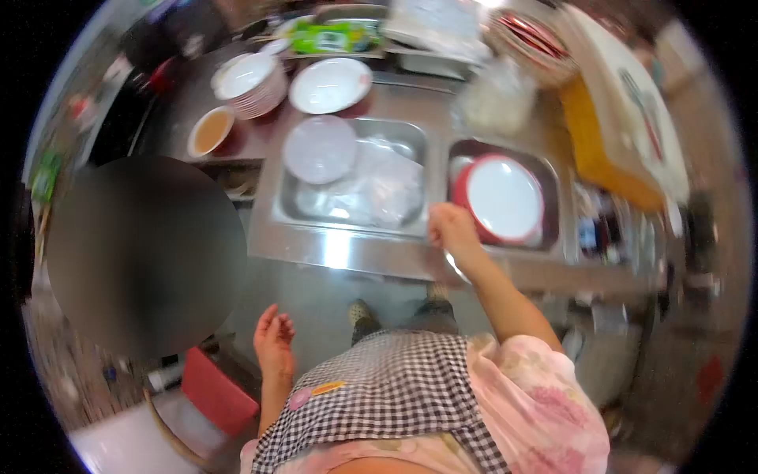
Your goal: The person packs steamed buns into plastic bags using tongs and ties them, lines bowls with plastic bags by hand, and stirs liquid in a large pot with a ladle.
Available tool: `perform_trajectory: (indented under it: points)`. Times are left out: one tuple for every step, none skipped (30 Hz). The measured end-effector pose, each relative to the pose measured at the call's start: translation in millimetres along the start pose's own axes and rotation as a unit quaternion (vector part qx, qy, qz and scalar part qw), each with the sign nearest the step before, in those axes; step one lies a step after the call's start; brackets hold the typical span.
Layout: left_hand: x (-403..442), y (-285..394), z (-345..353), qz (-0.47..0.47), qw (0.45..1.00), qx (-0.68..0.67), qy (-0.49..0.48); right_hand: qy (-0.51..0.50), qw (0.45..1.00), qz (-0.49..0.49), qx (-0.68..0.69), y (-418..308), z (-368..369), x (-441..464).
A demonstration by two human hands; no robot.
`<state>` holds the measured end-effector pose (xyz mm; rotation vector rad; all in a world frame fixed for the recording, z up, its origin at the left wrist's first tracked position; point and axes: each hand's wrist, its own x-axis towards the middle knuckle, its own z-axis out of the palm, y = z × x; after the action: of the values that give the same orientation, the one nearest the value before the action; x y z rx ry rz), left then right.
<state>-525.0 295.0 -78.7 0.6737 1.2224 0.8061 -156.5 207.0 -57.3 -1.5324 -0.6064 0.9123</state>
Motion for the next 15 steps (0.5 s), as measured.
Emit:
perform_trajectory:
  points:
    - [12,6,-13,-0.012,1.0,0.004,-0.013,0.012,0.997,0.019,-0.072,-6,12,-27]
    - [24,14,-23,-0.021,1.0,0.007,-0.021,0.002,0.993,0.099,-0.065,25,16,-46]
    - [36,20,-29,-0.027,0.999,0.008,-0.026,-0.066,0.989,0.116,-0.061,34,17,-68]
    - [47,27,-33,-0.031,0.999,0.001,-0.043,-0.046,0.984,0.163,-0.062,57,22,-89]
    - [58,34,-34,-0.034,0.998,-0.008,-0.057,-0.02,0.979,0.2,-0.041,81,24,-108]
    - [65,42,-33,-0.04,0.997,-0.016,-0.067,0.003,0.971,0.239,-0.018,104,24,-128]
    - [67,45,-28,-0.038,0.996,-0.012,-0.074,0.02,0.962,0.272,0.006,127,19,-141]
    - [68,48,-20,-0.034,0.996,-0.009,-0.079,0.076,0.954,0.287,0.026,145,12,-151]
    - [68,52,-15,-0.032,0.996,-0.007,-0.082,0.13,0.942,0.305,0.046,158,6,-161]
    - [65,52,-10,-0.035,0.994,-0.003,-0.101,0.18,0.928,0.32,0.064,173,-1,-169]
    - [60,50,-6,-0.036,0.992,-0.001,-0.118,0.221,0.913,0.321,0.119,189,-11,-171]
    - [53,47,0,-0.035,0.99,0.0,-0.133,0.257,0.895,0.321,0.172,204,-24,-169]
    - [46,43,3,-0.044,0.989,0.003,-0.139,0.292,0.873,0.319,0.224,221,-38,-164]
    - [36,40,2,-0.049,0.988,0.01,-0.144,0.306,0.87,0.29,0.256,247,-55,-157]
    - [27,38,2,-0.054,0.987,0.018,-0.149,0.319,0.864,0.261,0.289,278,-73,-151]
